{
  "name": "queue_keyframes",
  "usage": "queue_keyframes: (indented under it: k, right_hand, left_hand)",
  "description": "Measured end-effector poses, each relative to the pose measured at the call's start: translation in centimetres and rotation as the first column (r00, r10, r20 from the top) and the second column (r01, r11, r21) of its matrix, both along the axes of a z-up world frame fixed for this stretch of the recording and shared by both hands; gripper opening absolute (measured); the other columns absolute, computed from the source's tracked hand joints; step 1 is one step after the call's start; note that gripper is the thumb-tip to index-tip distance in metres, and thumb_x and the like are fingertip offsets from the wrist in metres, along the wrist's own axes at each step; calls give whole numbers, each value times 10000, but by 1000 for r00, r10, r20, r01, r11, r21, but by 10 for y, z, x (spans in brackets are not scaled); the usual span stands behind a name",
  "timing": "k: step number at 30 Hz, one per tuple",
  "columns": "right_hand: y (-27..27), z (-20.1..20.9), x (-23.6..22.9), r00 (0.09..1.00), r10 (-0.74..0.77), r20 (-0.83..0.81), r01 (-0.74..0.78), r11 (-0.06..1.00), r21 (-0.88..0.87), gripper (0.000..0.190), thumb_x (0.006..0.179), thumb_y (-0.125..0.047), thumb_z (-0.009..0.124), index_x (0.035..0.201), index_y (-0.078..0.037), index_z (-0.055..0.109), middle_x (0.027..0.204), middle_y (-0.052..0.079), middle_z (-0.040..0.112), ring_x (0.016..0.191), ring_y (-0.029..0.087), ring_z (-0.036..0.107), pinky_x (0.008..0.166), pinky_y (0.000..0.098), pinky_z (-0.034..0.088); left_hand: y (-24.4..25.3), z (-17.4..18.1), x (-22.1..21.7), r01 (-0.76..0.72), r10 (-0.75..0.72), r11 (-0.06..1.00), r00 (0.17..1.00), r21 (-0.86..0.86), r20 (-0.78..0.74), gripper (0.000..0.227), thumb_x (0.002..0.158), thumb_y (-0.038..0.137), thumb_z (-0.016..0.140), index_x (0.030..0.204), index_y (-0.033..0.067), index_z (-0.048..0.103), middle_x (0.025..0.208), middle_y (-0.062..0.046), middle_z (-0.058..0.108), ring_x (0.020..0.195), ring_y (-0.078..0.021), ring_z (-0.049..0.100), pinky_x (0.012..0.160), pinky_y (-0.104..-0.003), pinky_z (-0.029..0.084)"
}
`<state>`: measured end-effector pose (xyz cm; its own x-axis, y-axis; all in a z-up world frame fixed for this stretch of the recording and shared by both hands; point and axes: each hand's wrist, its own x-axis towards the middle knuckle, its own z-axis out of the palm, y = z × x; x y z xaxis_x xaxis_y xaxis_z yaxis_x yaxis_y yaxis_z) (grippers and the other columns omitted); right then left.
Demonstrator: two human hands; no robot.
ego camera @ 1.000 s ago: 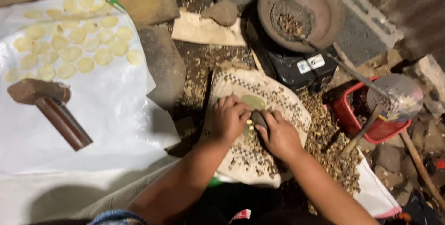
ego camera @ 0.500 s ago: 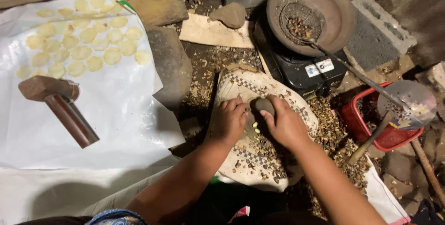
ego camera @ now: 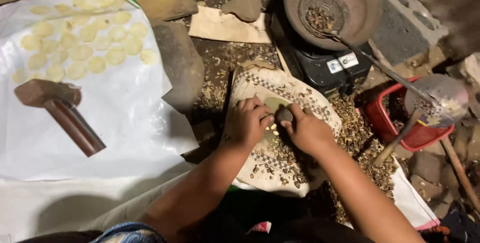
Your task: Manually processing nuts by cracking shells with a stone and flattening kernels with a wooden mallet to make crackers
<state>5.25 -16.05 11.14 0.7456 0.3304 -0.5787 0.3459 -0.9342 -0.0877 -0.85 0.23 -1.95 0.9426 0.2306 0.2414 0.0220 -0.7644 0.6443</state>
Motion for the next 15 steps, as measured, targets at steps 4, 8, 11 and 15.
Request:
queue_keyframes:
  k: [4, 8, 11, 15]
  right_hand:
    - [12, -10, -3, 966, 118, 230, -185, 936, 299, 513, 1000, -428, 528, 1460, -227, 426, 1234, 224, 595, 1048, 508, 682, 953, 606, 513]
    - [10, -17, -2, 935, 212, 284, -284, 928, 241, 499, 995, -452, 517, 1452, -260, 452, 1227, 157, 611, 1061, 435, 702, 991, 559, 494]
    - [3, -42, 21, 973, 115, 199, -162, 958, 235, 453, 1002, -454, 512, 1395, -231, 474, 1224, 211, 660, 1066, 470, 703, 1008, 636, 451]
    - [27, -20, 34, 998, 58, -1, -56, 975, 215, 472, 983, -441, 544, 1390, -220, 456, 1269, 244, 668, 1156, 482, 666, 1030, 634, 462]
  left_hand:
    - [12, -7, -1, -19, 15, 999, 995, 47, 97, 335, 791, 288, 796, 1109, 202, 734, 1077, -52, 637, 1000, -328, 637, 868, -473, 519]
    - [19, -7, -22, 37, -47, 996, 990, 77, 134, 308, 868, 182, 692, 1174, 153, 696, 1025, -97, 634, 931, -367, 653, 830, -468, 522]
    - [24, 0, -16, 107, -111, 994, 973, 33, 204, 240, 869, 109, 693, 1107, 95, 715, 1008, -138, 669, 898, -408, 663, 797, -487, 532]
    - [26, 2, -12, 115, -124, 990, 986, 84, 114, 317, 854, 174, 636, 1165, 201, 692, 990, -40, 651, 901, -316, 660, 827, -439, 512]
